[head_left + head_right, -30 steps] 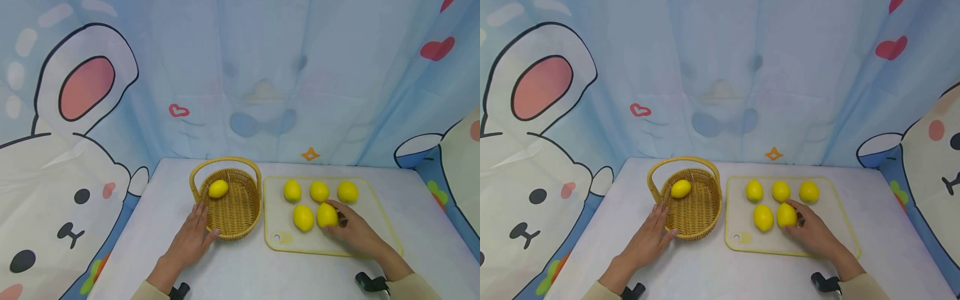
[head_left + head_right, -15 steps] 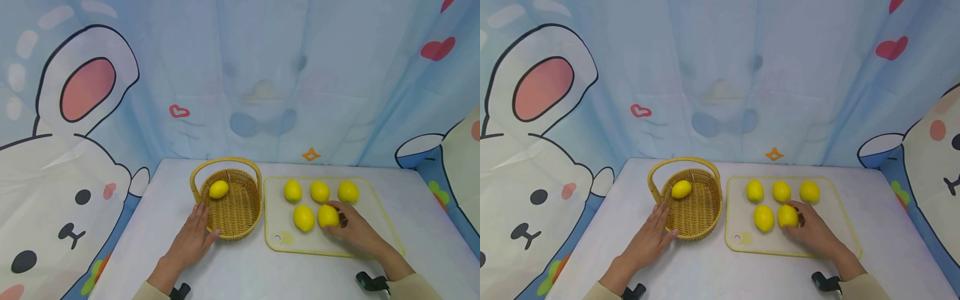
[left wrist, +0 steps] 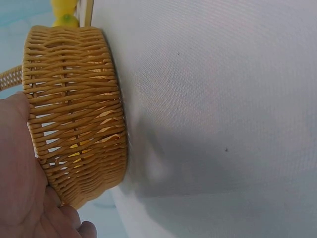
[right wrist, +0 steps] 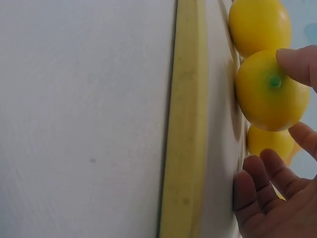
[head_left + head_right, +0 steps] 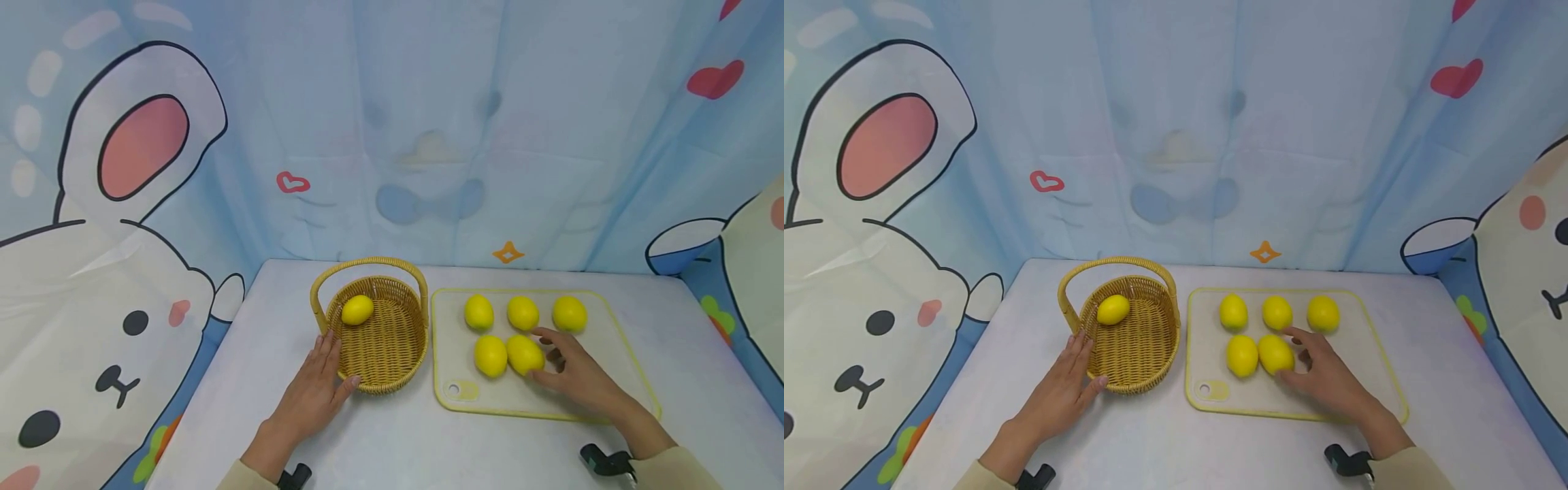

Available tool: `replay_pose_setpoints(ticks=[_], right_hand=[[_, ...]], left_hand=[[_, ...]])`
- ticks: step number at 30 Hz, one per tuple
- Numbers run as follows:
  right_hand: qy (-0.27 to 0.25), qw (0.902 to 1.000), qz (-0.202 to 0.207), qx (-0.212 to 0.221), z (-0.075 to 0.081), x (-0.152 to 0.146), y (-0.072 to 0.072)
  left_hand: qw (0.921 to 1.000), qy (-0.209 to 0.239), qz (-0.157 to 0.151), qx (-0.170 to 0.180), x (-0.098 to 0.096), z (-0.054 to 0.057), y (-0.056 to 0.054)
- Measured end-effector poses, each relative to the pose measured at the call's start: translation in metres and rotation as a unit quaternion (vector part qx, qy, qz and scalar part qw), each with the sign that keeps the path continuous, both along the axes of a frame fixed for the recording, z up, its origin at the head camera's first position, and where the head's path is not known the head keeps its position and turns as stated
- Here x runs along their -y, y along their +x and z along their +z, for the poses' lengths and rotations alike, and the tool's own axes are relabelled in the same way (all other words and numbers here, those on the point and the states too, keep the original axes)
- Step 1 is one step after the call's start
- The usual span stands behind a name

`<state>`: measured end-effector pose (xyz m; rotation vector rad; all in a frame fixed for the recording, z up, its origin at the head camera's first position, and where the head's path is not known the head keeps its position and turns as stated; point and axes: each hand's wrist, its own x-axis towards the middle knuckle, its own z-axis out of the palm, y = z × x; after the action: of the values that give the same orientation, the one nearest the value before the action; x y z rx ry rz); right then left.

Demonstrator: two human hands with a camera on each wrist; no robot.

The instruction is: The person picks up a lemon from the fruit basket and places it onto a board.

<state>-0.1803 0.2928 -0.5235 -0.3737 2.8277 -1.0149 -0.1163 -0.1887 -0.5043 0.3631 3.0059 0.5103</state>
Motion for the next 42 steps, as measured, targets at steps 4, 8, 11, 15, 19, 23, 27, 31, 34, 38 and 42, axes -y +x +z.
replay_pose_setpoints(ticks=[4,8,11,15,19,23,27,31,34,38,42], right_hand=[[0.005,1.0000,0.008,-0.002,0.0009,0.0035,0.0005],[0.004,0.9998,0.015,-0.009,0.0017,0.0063,0.0012],[0.005,0.9998,0.018,-0.011,0.0016,0.0084,0.0022],[0.010,0.9996,0.022,-0.013,0.0009,0.0095,0.0028],[0.016,0.9998,0.002,-0.009,0.0019,0.0077,0.0037],[0.013,0.9998,-0.011,-0.009,0.0018,0.0049,0.0037],[0.011,0.9998,-0.005,-0.015,0.0003,0.0036,0.0016],[0.010,0.9998,-0.005,-0.018,-0.0007,0.0039,0.0012],[0.008,0.9998,-0.004,-0.018,-0.0003,0.0046,0.0020],[0.006,0.9998,-0.004,-0.021,0.0004,0.0047,0.0025],[0.004,0.9997,-0.003,-0.025,0.0008,0.0048,0.0021]], left_hand=[[1.0000,0.004,-0.001,0.000,0.0000,-0.0005,-0.0004],[1.0000,0.001,0.000,0.000,0.0003,-0.0007,-0.0003],[1.0000,-0.001,0.000,-0.003,0.0003,-0.0008,-0.0002],[1.0000,-0.001,-0.001,-0.007,0.0002,-0.0011,-0.0004],[1.0000,-0.002,0.000,-0.002,0.0000,-0.0010,-0.0009],[1.0000,-0.001,0.004,0.003,0.0000,-0.0006,-0.0008],[1.0000,0.004,0.005,0.003,-0.0001,0.0002,0.0000],[1.0000,0.005,0.003,0.002,-0.0005,0.0005,0.0002],[1.0000,0.004,0.003,-0.003,-0.0007,0.0003,0.0002],[1.0000,0.008,0.003,-0.003,-0.0011,0.0005,0.0002],[0.9999,0.012,0.004,0.000,-0.0014,0.0012,0.0002]])
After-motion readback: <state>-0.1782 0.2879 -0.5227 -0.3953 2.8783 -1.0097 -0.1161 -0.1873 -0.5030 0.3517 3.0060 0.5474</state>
